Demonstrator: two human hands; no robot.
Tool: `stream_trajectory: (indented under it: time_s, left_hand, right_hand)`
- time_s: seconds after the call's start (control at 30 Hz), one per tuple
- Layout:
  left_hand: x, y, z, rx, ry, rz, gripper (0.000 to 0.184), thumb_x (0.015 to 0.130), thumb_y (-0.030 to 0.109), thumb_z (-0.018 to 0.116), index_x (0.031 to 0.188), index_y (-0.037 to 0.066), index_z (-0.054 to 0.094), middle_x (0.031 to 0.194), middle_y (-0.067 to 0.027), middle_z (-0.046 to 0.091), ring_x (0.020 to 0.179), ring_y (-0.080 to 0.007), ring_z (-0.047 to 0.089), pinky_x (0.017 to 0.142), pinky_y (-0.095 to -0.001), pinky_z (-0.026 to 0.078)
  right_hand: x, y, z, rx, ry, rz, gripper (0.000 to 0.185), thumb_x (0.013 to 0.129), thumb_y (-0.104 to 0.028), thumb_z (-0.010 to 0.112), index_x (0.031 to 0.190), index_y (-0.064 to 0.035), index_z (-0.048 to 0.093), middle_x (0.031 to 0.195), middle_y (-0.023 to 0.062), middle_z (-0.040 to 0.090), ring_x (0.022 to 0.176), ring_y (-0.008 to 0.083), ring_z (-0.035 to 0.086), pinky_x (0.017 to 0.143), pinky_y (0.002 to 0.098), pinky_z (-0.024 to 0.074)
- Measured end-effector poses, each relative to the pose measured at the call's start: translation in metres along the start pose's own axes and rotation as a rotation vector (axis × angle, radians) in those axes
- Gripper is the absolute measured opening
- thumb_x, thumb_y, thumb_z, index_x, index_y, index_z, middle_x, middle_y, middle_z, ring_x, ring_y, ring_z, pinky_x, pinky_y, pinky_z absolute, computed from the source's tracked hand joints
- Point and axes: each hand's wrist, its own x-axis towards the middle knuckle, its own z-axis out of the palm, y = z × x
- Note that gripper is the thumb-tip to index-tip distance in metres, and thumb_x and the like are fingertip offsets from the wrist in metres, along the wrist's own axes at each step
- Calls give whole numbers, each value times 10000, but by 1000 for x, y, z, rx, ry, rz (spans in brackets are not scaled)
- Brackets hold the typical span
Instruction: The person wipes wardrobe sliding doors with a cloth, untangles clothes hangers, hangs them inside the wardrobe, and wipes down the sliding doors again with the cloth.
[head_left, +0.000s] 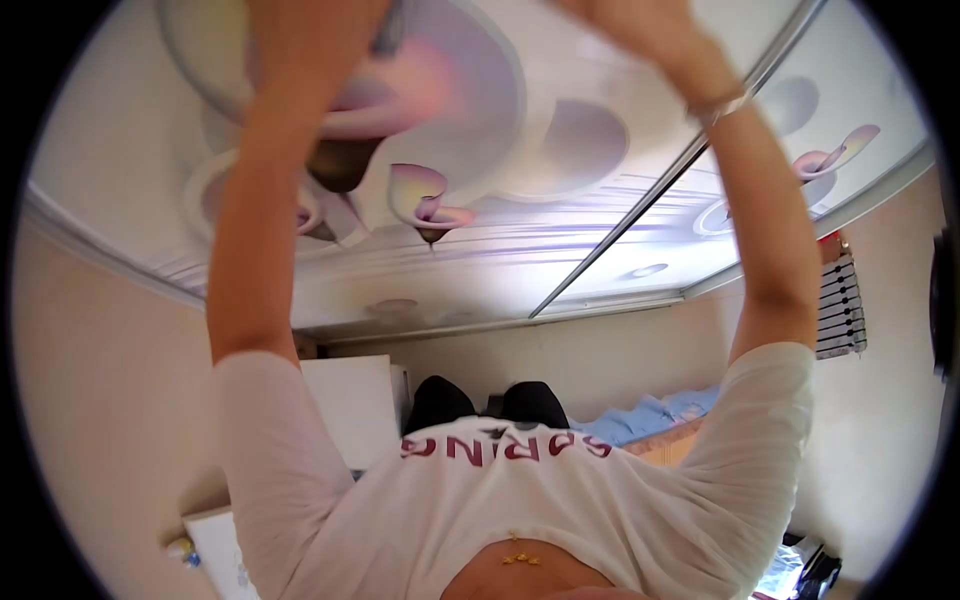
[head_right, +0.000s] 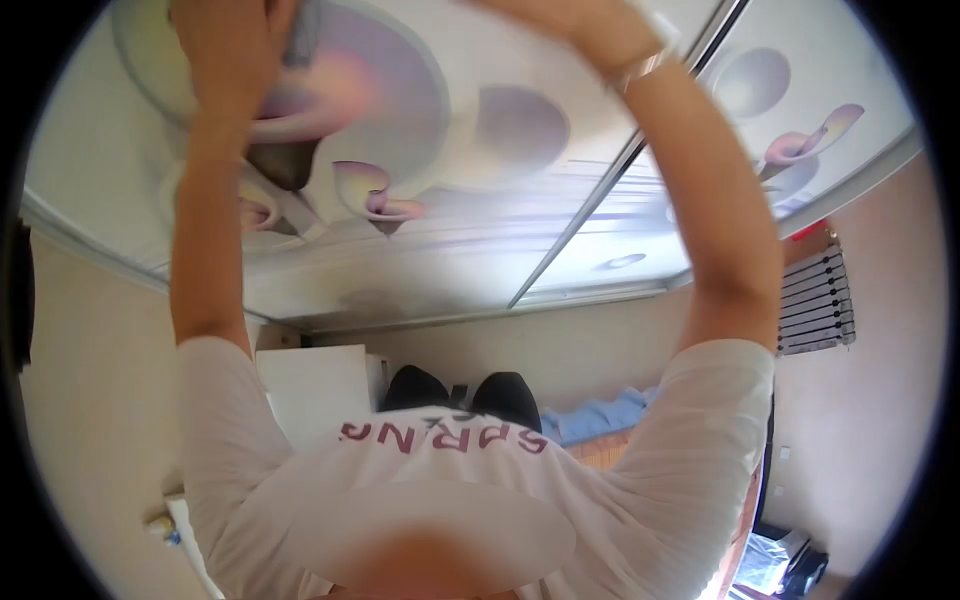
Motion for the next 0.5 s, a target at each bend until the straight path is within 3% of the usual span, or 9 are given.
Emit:
stream_trajectory:
  time_s: [0.07,0.1,0.17,0.23,0.3,0.33,0.4,0.5]
  left_hand:
    - [-86,35,0,-111,-113,0,390,758,153,704,1141,135,633,1100,-59,573,972,-290,524,841,-419,402]
    - [-125,62,-3,-155,-134,-27,391,743,143,680,1131,168,641,1088,-26,558,952,-262,519,824,-410,395]
    - [-205,117,-14,-244,-220,-79,397,735,125,640,1124,202,650,1088,8,539,937,-228,517,813,-399,385]
    - [-280,173,-25,-334,-373,-115,400,745,114,621,1133,203,651,1116,8,525,952,-220,516,828,-398,380]
    - [-360,213,-32,-403,-555,-107,411,749,107,626,1152,189,642,1144,-6,510,975,-223,507,850,-405,373]
    - [-389,228,-30,-427,-658,-86,419,752,104,632,1166,174,633,1157,-19,502,989,-228,500,863,-410,368]
    - [-392,252,-36,-502,-606,-170,439,750,105,648,1185,152,618,1164,-42,501,1016,-247,490,885,-425,355]
    - [-370,264,-20,-447,-474,-207,480,754,124,664,1227,127,587,1207,-94,500,1065,-292,479,927,-462,331]
  right_hand:
    - [-73,-46,17,96,-154,41,503,843,-231,560,1337,-175,488,1466,-12,381,1380,236,296,1122,479,197]
    - [-116,-74,32,91,-201,78,578,797,-349,630,1354,-270,492,1464,-102,391,1375,148,317,1109,499,183]
    - [-191,-130,47,92,-195,31,541,786,-326,640,1315,-278,536,1446,-123,411,1364,140,325,1114,497,170]
    - [-278,-186,63,169,-275,70,518,804,-287,629,1314,-278,534,1433,-124,425,1356,148,336,1125,504,150]
    - [-341,-230,65,346,-630,124,487,832,-234,614,1311,-274,536,1432,-128,421,1360,151,330,1142,506,116]
    - [-371,-247,71,395,-565,143,475,848,-200,587,1315,-266,532,1435,-124,417,1362,153,327,1139,503,136]
    - [-408,-263,76,455,-496,167,483,862,-130,520,1332,-244,520,1456,-78,402,1369,179,326,1140,484,166]
    - [-376,-242,61,175,-420,177,527,847,-123,500,1364,-222,483,1471,-24,389,1370,219,331,1140,483,175]
